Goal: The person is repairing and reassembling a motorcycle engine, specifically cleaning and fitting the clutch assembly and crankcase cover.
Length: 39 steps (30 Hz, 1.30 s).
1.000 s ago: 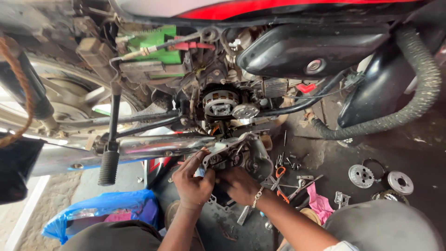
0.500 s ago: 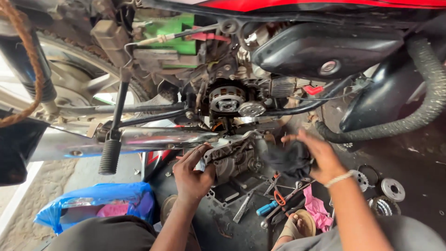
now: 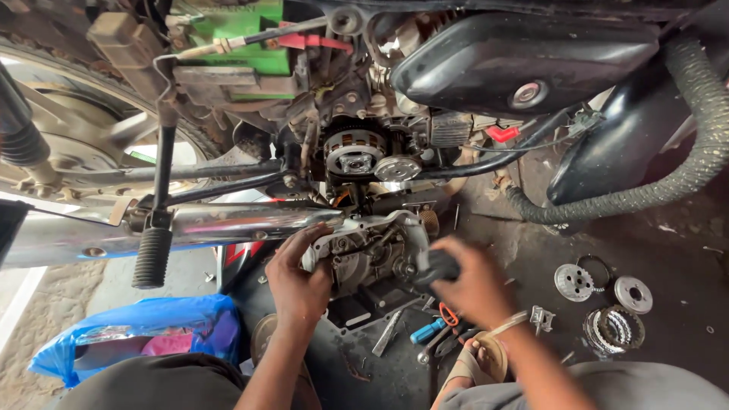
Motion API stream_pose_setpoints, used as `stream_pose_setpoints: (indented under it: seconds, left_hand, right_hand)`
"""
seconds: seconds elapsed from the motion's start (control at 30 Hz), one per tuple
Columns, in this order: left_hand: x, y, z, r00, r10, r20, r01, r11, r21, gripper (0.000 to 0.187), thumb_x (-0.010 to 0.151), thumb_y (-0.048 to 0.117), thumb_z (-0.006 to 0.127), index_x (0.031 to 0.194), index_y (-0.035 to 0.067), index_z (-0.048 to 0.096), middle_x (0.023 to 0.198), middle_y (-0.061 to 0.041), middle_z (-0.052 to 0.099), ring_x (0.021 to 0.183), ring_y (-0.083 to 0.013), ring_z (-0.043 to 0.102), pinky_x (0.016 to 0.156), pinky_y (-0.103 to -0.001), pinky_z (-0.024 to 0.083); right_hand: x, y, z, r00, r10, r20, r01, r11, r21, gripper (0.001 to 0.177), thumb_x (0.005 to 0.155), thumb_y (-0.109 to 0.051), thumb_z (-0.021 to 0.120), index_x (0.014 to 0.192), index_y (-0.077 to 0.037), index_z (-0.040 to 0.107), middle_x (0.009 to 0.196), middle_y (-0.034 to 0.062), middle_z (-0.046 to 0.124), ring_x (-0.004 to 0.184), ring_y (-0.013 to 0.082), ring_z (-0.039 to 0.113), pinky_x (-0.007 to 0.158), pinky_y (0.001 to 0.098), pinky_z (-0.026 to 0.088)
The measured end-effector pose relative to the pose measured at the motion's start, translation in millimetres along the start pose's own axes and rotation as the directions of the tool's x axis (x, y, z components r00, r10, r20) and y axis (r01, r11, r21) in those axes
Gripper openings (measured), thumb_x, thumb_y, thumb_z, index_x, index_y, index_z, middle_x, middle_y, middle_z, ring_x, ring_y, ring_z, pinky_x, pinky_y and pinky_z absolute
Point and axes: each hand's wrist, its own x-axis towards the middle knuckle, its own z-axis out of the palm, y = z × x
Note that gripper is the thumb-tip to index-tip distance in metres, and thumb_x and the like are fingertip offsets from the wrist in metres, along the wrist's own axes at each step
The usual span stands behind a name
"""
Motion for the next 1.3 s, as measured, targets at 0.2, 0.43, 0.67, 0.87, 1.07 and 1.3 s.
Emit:
stream_pose_setpoints:
  seconds: [0.2,0.43,0.67,0.87,1.07,1.3]
  left_hand:
    - [-4.1,2.7,6.9,1.0,-0.008,0.006,0.009,0.998,-0.066,0.04,0.069,-0.005,0.065,0.106,0.006,0.077,0.113,-0.01,0.078,0.111,-0.0245,0.074,0.101,-0.033,0.052]
    - [-8.3,8.7,10.6,0.999,0.004,0.049,0.0,0.997,-0.075,0.042,0.069,-0.006,0.062,0.106,0.006,0.078,0.116,-0.012,0.076,0.124,-0.0267,0.069,0.096,-0.034,0.053]
    - [-13.8,6.6,13.2,0.998,0.05,0.029,-0.047,0.995,-0.085,0.043,0.067,-0.007,0.062,0.106,0.004,0.076,0.116,-0.015,0.076,0.126,-0.0285,0.068,0.107,-0.036,0.049]
    - [-14.5,3.1,12.0,0.998,0.057,0.015,-0.055,0.994,-0.095,0.04,0.069,-0.006,0.062,0.106,0.002,0.076,0.113,-0.014,0.077,0.124,-0.0277,0.069,0.107,-0.035,0.05]
    - [-13.0,1.7,7.1,0.994,0.091,-0.053,-0.095,0.992,-0.085,0.041,0.068,-0.006,0.06,0.105,0.001,0.076,0.113,-0.015,0.077,0.119,-0.0265,0.072,0.105,-0.034,0.051]
    - [-3.6,-2.6,0.9,0.994,0.107,0.021,-0.104,0.991,-0.089,0.041,0.066,-0.004,0.061,0.103,0.003,0.077,0.114,-0.015,0.078,0.12,-0.026,0.073,0.103,-0.033,0.052]
  right_hand:
    - [-21.1,-29.0,72.7,0.994,-0.112,-0.012,0.091,0.867,-0.489,0.052,0.085,-0.014,0.067,0.129,0.009,0.056,0.086,0.0271,0.069,0.093,0.0442,0.064,0.092,0.052,0.049]
    - [-31.0,-27.4,99.0,0.999,-0.031,-0.012,0.027,0.959,-0.281,0.026,0.092,-0.011,0.06,0.112,0.005,0.061,0.1,0.0303,0.067,0.091,0.0451,0.062,0.085,0.0503,0.049]
    - [-31.2,0.2,107.3,0.993,-0.075,-0.089,0.08,0.996,0.05,0.043,0.08,0.005,0.061,0.121,-0.006,0.063,0.112,0.0231,0.064,0.107,0.0443,0.061,0.092,0.0482,0.049]
    - [-18.8,19.4,114.9,0.982,-0.187,0.018,0.183,0.975,0.126,0.04,0.087,0.0,0.06,0.126,-0.008,0.062,0.117,0.0213,0.064,0.112,0.0426,0.061,0.096,0.0462,0.049]
    - [-6.6,20.8,120.3,0.977,-0.213,-0.011,0.214,0.976,0.041,0.035,0.089,-0.008,0.061,0.124,-0.002,0.061,0.118,0.0243,0.065,0.114,0.0469,0.058,0.097,0.0503,0.045]
    - [-7.0,80.9,75.7,0.638,-0.705,0.31,0.618,0.709,0.34,0.009,0.105,-0.011,0.058,0.111,-0.009,0.064,0.118,0.0122,0.074,0.109,0.0253,0.069,0.094,0.0344,0.056]
